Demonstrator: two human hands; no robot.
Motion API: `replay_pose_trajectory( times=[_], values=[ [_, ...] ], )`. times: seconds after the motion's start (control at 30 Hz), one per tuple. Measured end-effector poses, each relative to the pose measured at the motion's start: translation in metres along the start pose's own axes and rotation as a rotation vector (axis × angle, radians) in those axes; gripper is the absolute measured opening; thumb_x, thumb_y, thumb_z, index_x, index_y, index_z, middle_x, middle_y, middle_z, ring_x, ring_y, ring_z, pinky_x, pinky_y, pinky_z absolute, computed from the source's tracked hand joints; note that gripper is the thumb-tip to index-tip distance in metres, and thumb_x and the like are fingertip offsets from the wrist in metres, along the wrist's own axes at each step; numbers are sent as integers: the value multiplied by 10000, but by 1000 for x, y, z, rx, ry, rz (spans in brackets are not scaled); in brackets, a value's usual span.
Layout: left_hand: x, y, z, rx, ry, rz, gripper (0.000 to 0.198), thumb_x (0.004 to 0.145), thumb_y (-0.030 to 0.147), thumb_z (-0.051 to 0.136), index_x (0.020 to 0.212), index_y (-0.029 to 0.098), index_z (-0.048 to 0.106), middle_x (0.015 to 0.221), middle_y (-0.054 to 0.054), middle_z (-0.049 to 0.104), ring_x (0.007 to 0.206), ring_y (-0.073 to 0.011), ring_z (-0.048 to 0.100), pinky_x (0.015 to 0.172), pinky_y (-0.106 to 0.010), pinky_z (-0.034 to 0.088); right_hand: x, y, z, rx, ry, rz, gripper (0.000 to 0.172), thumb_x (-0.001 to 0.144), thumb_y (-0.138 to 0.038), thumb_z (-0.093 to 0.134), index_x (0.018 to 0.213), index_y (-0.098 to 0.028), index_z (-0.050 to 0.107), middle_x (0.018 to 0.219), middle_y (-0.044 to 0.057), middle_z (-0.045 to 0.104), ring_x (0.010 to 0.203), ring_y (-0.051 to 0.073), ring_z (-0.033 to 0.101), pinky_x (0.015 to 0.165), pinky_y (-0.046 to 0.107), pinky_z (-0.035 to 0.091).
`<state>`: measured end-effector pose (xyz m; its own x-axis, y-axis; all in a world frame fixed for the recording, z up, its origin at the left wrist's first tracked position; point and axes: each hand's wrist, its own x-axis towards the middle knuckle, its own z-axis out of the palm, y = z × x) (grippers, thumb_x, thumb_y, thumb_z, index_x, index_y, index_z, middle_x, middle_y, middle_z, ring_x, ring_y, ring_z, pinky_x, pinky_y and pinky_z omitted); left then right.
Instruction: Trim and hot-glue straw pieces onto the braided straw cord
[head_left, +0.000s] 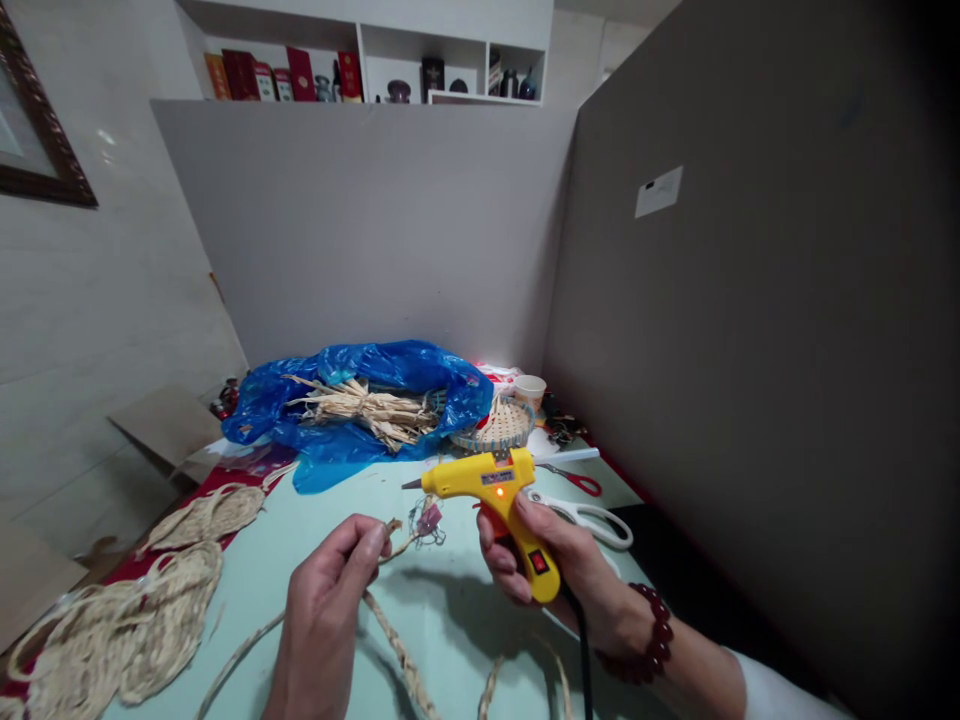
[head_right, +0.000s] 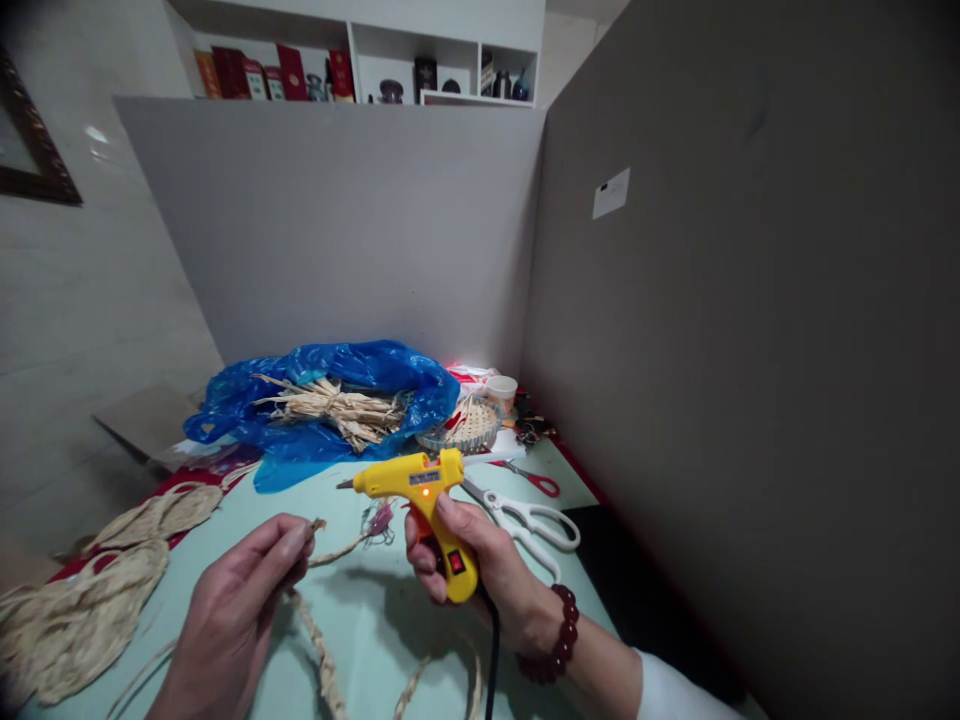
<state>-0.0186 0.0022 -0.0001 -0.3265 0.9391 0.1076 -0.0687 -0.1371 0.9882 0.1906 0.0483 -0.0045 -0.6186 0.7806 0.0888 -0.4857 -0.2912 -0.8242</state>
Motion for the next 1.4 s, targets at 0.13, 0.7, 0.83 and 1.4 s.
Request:
replay_pose_trajectory(
  times=[0.13,0.7,0.83,1.4],
  values=[
    [-6,1,4,134,11,101,346,781,502,680,604,225,571,595,39,427,603,-159,357,564,-264,300,1,2,-2,1,32,10,462,886,-548,590,842,-89,608,702,11,496,508,61,447,475,176,296],
    [3,-4,3,196,-48,97,323,785,539,651,854,244,763,925,-46,731,834,-225,613,723,-265,458,8,7,-1,26,182,23,605,782,-680,649,878,-82,641,686,31,596,458,50,422,411,165,292],
    [-3,-1,6,293,-59,259,196,784,444,681,754,268,762,772,-35,693,737,-225,596,702,-282,448,8,9,3,11,213,-43,584,764,-661,684,903,-97,633,773,54,629,531,66,473,481,170,411],
    [-13,-20,8,757,-267,907,162,844,105,632,933,237,663,787,4,732,709,-142,685,745,-218,508,-7,1,28,-351,75,-61,370,740,-362,794,910,-197,510,718,-65,479,492,49,421,400,145,353]
  ],
)
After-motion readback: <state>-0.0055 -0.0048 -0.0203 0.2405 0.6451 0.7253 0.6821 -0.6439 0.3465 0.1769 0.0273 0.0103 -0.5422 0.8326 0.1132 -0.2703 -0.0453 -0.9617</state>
